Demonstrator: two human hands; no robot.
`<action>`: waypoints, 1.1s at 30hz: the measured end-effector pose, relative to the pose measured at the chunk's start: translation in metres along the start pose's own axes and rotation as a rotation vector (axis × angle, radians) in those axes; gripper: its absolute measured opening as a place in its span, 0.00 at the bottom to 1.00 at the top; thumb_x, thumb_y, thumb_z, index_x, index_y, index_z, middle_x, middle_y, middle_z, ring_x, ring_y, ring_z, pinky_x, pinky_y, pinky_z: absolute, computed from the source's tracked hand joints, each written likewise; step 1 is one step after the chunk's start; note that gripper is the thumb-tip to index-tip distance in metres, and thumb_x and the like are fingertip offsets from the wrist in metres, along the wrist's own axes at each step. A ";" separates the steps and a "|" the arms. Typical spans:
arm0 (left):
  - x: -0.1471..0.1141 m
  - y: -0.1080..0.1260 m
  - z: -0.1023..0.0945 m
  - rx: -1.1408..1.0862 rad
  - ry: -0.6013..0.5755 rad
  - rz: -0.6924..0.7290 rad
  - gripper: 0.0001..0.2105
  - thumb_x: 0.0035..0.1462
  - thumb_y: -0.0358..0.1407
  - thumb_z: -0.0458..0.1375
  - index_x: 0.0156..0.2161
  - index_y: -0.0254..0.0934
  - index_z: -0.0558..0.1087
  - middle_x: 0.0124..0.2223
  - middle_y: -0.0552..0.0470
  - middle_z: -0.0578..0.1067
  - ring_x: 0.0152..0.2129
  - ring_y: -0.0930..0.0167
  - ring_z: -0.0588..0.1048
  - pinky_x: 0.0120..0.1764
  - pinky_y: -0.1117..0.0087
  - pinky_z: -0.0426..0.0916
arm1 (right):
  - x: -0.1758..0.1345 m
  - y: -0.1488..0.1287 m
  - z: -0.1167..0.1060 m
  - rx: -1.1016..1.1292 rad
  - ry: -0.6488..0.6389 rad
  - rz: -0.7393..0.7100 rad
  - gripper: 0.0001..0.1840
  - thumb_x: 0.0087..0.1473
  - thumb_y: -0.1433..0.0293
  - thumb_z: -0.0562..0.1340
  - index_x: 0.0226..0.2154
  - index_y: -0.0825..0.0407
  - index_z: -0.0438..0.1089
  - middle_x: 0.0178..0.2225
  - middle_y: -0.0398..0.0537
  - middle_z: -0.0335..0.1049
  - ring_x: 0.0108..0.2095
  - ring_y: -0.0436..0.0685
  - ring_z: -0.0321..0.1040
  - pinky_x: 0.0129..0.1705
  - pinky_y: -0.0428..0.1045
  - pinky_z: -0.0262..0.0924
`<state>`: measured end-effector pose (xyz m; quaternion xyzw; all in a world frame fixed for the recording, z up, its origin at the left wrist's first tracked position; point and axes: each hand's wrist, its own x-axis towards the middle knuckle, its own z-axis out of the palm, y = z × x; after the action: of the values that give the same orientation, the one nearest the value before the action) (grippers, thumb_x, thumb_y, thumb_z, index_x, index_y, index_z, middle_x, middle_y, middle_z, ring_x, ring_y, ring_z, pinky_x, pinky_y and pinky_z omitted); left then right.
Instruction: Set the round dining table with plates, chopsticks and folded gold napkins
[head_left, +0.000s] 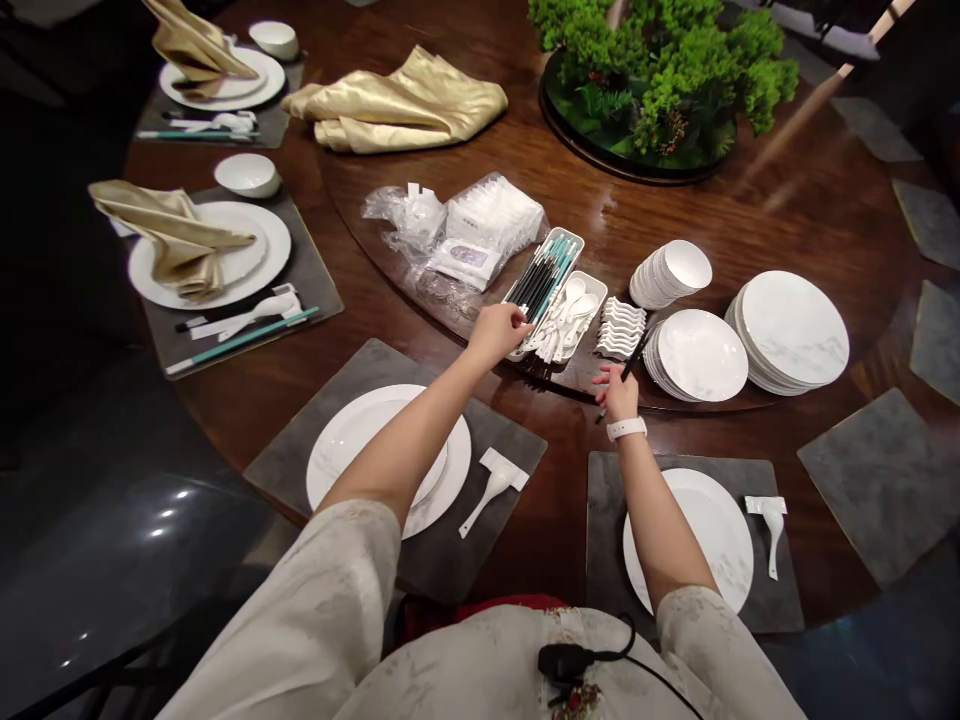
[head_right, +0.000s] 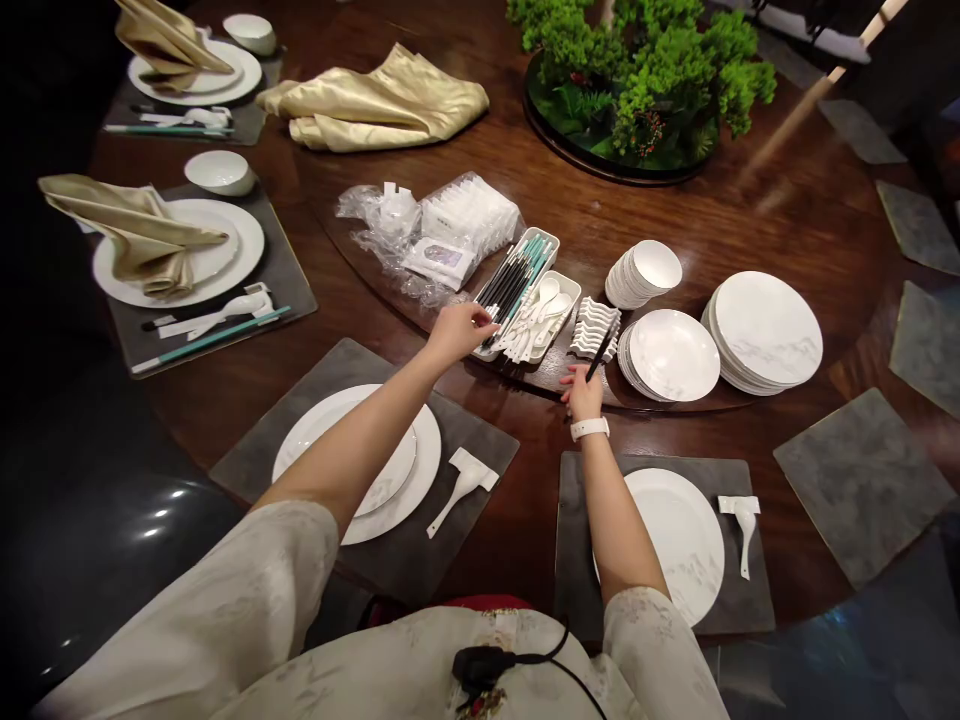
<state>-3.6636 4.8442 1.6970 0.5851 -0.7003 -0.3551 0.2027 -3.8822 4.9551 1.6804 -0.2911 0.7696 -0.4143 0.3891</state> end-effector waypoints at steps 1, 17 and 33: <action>0.013 -0.003 0.005 0.082 0.057 -0.030 0.14 0.55 0.41 0.62 0.41 0.32 0.77 0.42 0.41 0.78 0.40 0.63 0.76 0.45 0.66 0.68 | 0.002 0.013 -0.012 -0.173 0.023 -0.022 0.19 0.61 0.56 0.54 0.39 0.55 0.70 0.28 0.47 0.74 0.18 0.48 0.65 0.27 0.47 0.64; 0.031 0.025 0.032 0.135 -0.117 -0.176 0.08 0.48 0.38 0.64 0.30 0.34 0.80 0.31 0.44 0.80 0.34 0.62 0.78 0.41 0.67 0.71 | -0.014 0.037 -0.065 -0.508 0.064 -0.130 0.20 0.62 0.62 0.53 0.42 0.58 0.74 0.50 0.62 0.73 0.49 0.61 0.71 0.49 0.52 0.65; -0.032 0.043 0.066 0.124 -0.192 0.344 0.16 0.53 0.31 0.61 0.48 0.39 0.77 0.54 0.42 0.73 0.51 0.59 0.71 0.53 0.57 0.66 | -0.079 0.001 -0.051 0.735 0.107 0.057 0.21 0.46 0.52 0.67 0.28 0.51 0.63 0.14 0.30 0.52 0.12 0.42 0.44 0.13 0.43 0.36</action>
<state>-3.7309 4.8952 1.6892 0.4320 -0.8265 -0.3254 0.1561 -3.8830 5.0377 1.7259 -0.0881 0.5965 -0.6666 0.4383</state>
